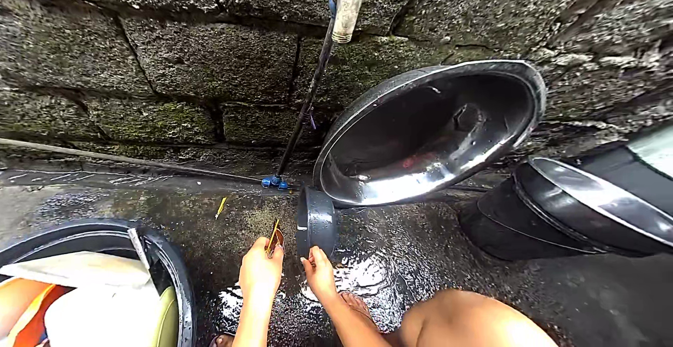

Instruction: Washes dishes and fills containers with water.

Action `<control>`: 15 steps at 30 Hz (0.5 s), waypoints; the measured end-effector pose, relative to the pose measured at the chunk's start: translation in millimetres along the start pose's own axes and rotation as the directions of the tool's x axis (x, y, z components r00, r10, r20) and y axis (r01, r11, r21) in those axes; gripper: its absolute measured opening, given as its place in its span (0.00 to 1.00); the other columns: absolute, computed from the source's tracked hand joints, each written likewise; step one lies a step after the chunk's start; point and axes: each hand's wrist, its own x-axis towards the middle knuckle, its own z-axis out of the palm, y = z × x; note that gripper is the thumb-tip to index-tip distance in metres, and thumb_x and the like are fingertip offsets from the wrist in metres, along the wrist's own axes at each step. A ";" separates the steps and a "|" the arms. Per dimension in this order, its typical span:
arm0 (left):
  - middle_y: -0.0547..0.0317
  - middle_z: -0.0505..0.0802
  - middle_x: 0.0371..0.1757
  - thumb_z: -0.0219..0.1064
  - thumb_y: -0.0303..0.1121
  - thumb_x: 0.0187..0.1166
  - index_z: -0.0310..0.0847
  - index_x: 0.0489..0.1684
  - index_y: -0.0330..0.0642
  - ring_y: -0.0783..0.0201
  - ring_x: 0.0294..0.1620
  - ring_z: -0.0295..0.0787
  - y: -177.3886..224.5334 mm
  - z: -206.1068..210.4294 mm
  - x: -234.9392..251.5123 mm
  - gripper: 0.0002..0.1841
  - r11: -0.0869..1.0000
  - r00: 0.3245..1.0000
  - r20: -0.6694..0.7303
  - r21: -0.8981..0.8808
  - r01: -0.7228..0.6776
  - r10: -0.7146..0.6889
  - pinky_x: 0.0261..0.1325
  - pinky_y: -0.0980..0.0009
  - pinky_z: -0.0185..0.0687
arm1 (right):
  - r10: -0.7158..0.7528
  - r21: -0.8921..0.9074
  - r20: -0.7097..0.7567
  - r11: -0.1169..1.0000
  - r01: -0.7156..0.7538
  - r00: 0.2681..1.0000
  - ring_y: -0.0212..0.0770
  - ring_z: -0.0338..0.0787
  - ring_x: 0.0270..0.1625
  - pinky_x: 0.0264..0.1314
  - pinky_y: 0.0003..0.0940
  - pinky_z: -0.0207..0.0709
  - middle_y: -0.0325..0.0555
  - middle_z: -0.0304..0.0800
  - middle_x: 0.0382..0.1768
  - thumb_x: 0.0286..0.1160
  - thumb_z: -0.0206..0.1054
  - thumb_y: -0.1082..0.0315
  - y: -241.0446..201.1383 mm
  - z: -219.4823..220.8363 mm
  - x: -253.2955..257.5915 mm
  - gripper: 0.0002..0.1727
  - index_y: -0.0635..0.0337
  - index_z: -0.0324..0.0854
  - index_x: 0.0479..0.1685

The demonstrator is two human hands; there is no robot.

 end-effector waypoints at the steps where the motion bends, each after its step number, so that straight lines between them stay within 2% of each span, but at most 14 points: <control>1: 0.46 0.93 0.48 0.64 0.41 0.86 0.85 0.58 0.42 0.50 0.51 0.92 2.9 1.5 0.4 0.14 1.000 1.000 -0.005 -0.003 -0.013 0.013 0.58 0.46 0.84 | 0.011 0.003 0.014 1.000 -0.011 1.000 0.54 0.91 0.49 0.59 0.47 0.83 0.62 0.88 0.46 0.79 0.67 0.71 -0.8 -1.8 0.3 0.11 0.73 0.83 0.49; 5: 0.44 0.93 0.52 0.65 0.39 0.86 0.85 0.60 0.41 0.47 0.57 0.90 18.3 6.3 -0.6 0.14 0.999 0.999 -0.008 -0.007 -0.053 0.053 0.62 0.43 0.81 | 0.055 -0.055 0.125 0.997 -0.048 0.991 0.56 0.90 0.55 0.64 0.48 0.81 0.63 0.87 0.52 0.82 0.63 0.67 2.3 -15.2 0.8 0.15 0.71 0.83 0.57; 8: 0.44 0.93 0.48 0.65 0.38 0.86 0.85 0.58 0.39 0.48 0.52 0.91 27.3 10.5 -0.6 0.13 0.997 0.997 -0.016 -0.023 -0.078 0.078 0.59 0.44 0.82 | 0.040 -0.011 0.172 0.999 -0.038 0.984 0.56 0.89 0.55 0.65 0.49 0.81 0.64 0.87 0.53 0.83 0.62 0.65 10.7 -23.8 2.1 0.17 0.71 0.83 0.59; 10: 0.45 0.93 0.44 0.65 0.38 0.87 0.85 0.56 0.39 0.49 0.48 0.91 32.7 14.4 1.2 0.13 0.994 0.995 -0.026 -0.043 -0.101 0.100 0.56 0.45 0.82 | 0.055 0.137 0.138 0.988 -0.074 0.989 0.53 0.88 0.50 0.60 0.47 0.80 0.62 0.87 0.48 0.81 0.63 0.65 14.8 -29.2 6.7 0.16 0.72 0.82 0.55; 12: 0.44 0.92 0.43 0.65 0.37 0.87 0.85 0.55 0.38 0.47 0.48 0.90 38.1 18.3 1.9 0.12 0.990 0.992 -0.033 -0.056 -0.126 0.124 0.55 0.42 0.81 | 0.179 0.335 0.074 0.922 -0.194 0.981 0.50 0.86 0.44 0.53 0.48 0.80 0.59 0.84 0.41 0.78 0.63 0.69 17.7 -35.2 13.0 0.13 0.72 0.79 0.51; 14: 0.42 0.92 0.42 0.66 0.36 0.86 0.86 0.54 0.36 0.46 0.47 0.89 42.1 24.7 2.9 0.12 0.986 0.987 -0.041 -0.058 -0.156 0.154 0.55 0.41 0.79 | 0.350 0.556 0.031 0.773 -0.307 0.936 0.47 0.83 0.40 0.48 0.46 0.78 0.55 0.80 0.37 0.79 0.61 0.75 25.5 -38.0 17.2 0.07 0.70 0.76 0.48; 15: 0.41 0.92 0.44 0.66 0.36 0.86 0.86 0.54 0.36 0.46 0.49 0.90 43.6 28.0 3.7 0.12 0.985 0.986 -0.039 -0.053 -0.165 0.163 0.57 0.41 0.79 | 0.428 0.650 0.056 0.670 -0.359 0.902 0.45 0.83 0.41 0.46 0.44 0.78 0.54 0.81 0.37 0.80 0.60 0.76 31.7 -36.7 17.1 0.04 0.67 0.75 0.47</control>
